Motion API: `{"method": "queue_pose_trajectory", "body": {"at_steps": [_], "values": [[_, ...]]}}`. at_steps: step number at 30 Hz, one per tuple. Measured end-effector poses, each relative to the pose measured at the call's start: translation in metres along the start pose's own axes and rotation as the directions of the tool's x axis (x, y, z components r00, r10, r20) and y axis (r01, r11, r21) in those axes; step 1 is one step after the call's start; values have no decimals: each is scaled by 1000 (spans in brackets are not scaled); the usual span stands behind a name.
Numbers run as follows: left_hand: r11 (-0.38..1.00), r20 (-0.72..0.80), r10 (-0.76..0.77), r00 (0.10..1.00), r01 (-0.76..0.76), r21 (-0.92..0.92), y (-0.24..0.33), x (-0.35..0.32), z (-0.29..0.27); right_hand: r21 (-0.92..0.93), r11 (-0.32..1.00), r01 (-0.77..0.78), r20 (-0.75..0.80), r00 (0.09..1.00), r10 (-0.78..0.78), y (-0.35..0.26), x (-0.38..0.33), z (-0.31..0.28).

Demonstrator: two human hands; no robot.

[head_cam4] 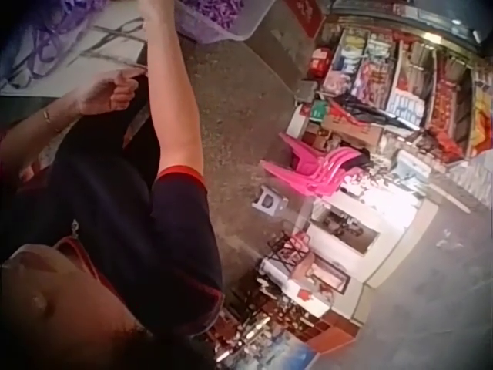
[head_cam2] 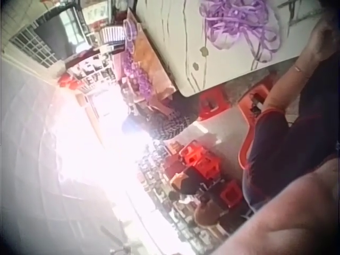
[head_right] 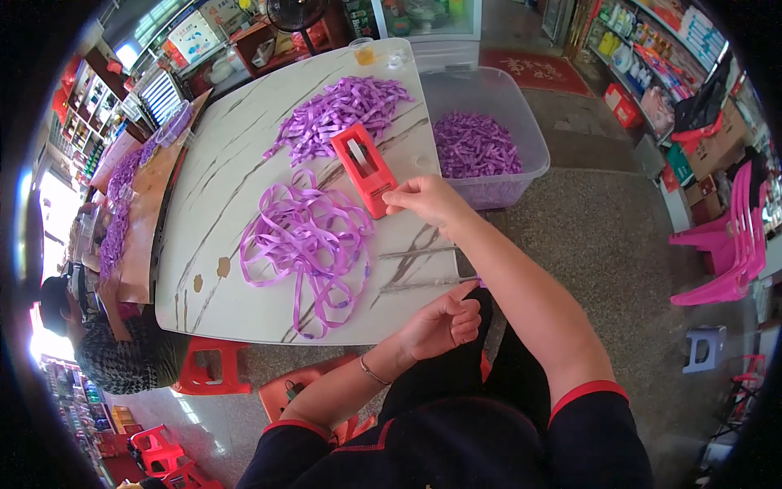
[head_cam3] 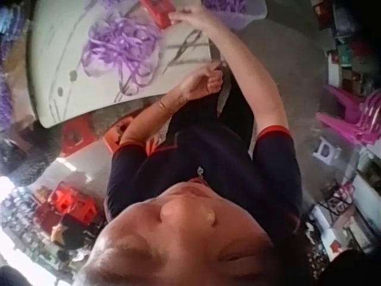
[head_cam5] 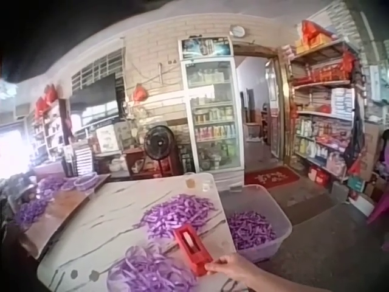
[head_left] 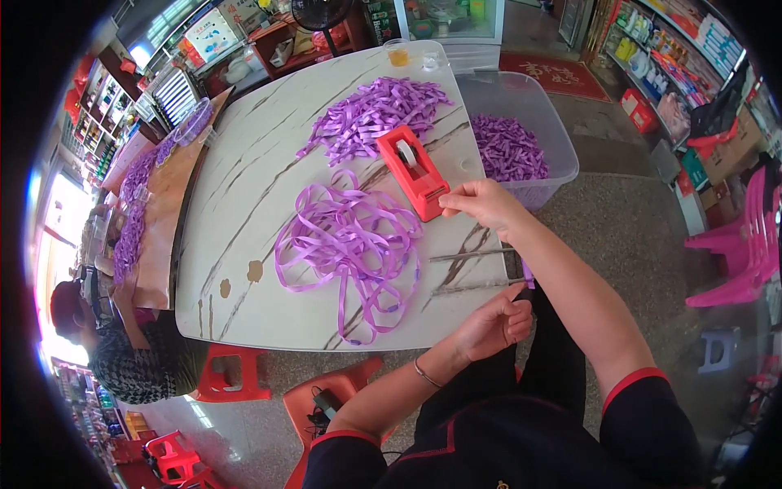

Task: Creating decorative ribbon bows using long plastic strips, a specialized wire frame tool, and tape.

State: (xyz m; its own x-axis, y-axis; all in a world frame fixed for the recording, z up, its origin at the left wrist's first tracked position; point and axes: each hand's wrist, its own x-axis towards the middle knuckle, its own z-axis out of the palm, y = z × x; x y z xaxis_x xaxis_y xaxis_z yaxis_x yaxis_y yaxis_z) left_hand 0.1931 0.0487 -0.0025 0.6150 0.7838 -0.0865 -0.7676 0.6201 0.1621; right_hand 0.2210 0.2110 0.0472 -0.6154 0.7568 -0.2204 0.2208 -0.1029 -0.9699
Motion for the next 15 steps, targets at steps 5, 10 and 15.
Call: {"method": "queue_pose_trajectory", "body": {"at_steps": [5,10,15], "values": [[1000,38,-15,999,15,14,2,2,0,-109,977,183,-124,973,-196,18,3,7],[1000,54,-15,998,15,15,3,0,3,-289,951,113,-275,941,-196,5,-9,14],[1000,-39,-1,999,3,30,1,0,3,-208,915,346,-148,913,-380,8,-12,11]]}}
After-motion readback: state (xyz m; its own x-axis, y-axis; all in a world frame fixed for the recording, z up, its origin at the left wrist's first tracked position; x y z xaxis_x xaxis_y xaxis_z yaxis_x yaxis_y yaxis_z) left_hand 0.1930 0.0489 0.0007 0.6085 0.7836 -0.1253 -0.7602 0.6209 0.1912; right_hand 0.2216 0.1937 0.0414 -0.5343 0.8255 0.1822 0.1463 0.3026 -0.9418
